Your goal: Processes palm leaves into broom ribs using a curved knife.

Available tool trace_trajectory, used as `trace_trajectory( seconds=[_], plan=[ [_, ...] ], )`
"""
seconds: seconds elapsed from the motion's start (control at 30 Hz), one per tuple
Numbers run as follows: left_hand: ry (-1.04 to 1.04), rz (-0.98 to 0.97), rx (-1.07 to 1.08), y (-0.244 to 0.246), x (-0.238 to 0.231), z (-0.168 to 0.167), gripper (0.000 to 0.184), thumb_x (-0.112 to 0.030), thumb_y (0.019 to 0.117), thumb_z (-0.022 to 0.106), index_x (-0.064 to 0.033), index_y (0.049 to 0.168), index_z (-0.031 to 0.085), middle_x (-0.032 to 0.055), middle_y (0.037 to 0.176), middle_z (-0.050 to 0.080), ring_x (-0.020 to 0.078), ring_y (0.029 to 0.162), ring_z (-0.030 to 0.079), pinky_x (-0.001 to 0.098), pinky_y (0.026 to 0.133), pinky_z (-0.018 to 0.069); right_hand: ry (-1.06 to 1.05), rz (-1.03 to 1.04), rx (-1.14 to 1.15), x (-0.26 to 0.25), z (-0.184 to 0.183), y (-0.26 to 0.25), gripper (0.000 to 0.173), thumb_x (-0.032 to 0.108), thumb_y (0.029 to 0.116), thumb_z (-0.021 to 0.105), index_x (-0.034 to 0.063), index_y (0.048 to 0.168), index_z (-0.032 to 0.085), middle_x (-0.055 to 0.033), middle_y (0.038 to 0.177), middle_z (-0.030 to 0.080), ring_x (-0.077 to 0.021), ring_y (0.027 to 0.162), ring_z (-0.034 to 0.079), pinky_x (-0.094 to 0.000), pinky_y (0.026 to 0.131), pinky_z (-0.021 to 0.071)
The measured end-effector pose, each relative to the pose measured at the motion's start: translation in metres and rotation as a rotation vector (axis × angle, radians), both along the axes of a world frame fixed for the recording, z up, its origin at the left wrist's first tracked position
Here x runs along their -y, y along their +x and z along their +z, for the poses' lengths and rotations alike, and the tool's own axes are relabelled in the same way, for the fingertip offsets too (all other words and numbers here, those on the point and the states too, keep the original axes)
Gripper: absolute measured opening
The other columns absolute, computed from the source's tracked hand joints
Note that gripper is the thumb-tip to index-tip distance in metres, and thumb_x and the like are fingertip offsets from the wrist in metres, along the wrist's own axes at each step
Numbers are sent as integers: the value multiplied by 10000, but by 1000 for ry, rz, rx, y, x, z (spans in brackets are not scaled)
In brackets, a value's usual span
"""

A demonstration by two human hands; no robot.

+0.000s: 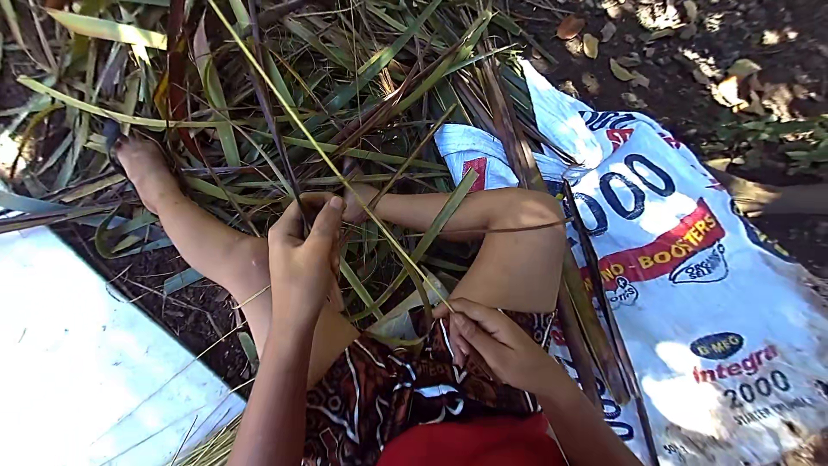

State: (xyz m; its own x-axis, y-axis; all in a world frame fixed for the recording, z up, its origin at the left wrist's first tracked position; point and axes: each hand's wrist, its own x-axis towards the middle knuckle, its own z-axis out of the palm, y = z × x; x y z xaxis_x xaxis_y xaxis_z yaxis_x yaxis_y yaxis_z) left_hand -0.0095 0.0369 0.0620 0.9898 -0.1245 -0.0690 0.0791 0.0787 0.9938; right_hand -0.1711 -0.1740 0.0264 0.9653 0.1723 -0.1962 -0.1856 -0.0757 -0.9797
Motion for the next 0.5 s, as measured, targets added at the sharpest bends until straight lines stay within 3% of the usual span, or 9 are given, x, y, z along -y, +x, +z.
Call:
trace_trajectory(
  seconds=[0.07, 0.1, 0.2, 0.27, 0.33, 0.4, 0.5],
  plan=[
    [31, -139, 52, -20, 3, -10, 341, -534, 1063, 414, -248, 1126, 589, -136, 629, 463, -26, 455, 427, 151, 428, 419, 74, -97, 10, -4, 3, 0, 371, 138, 1097, 347, -6, 1337, 590, 120, 689, 517, 59, 579, 530, -128, 570, 502],
    [86, -254, 88, -33, 7, -15, 445, -601, 1052, 368, -214, 1188, 540, -137, 670, 471, -42, 505, 442, 146, 468, 425, 102, -131, 15, -7, 6, 2, 377, 156, 1103, 339, 4, 1350, 580, 132, 689, 501, 70, 556, 503, -110, 530, 472],
    [148, -566, 159, -69, 26, -26, 544, -452, 1077, 420, 52, 1249, 530, -71, 738, 537, -73, 609, 465, 122, 576, 423, 162, -130, 71, -8, 14, 6, 352, 255, 1128, 321, 60, 1234, 595, 140, 752, 555, 106, 579, 483, -68, 531, 428],
    [98, -671, 128, -74, 34, -30, 597, -411, 1066, 482, 108, 1361, 488, -48, 773, 613, -84, 640, 501, 109, 607, 444, 106, -94, 132, -4, 18, 12, 341, 216, 1119, 314, 58, 1060, 611, 121, 726, 593, 107, 573, 500, -69, 535, 431],
    [-26, -742, 96, -67, 31, -31, 599, -365, 1058, 530, 92, 1440, 470, -57, 858, 659, -98, 675, 509, 89, 601, 432, 87, -35, 154, 1, 21, 18, 346, 182, 1109, 314, 48, 1001, 613, 106, 710, 607, 104, 559, 509, -75, 527, 440],
    [-138, -824, 31, -58, 26, -28, 455, -316, 1041, 582, 6, 1362, 592, -87, 954, 702, -106, 716, 560, 77, 598, 457, 94, 26, 152, 5, 25, 21, 346, 170, 1112, 318, 35, 981, 609, 80, 732, 638, 97, 553, 531, -83, 523, 465],
    [-116, -820, -18, -43, 21, -26, 315, -279, 1000, 657, -70, 1232, 694, -100, 1053, 672, -98, 738, 579, 77, 603, 488, 83, 114, 141, 7, 26, 25, 334, 150, 1103, 293, 15, 1033, 591, 59, 793, 626, 86, 582, 511, -90, 550, 452]
  ],
)
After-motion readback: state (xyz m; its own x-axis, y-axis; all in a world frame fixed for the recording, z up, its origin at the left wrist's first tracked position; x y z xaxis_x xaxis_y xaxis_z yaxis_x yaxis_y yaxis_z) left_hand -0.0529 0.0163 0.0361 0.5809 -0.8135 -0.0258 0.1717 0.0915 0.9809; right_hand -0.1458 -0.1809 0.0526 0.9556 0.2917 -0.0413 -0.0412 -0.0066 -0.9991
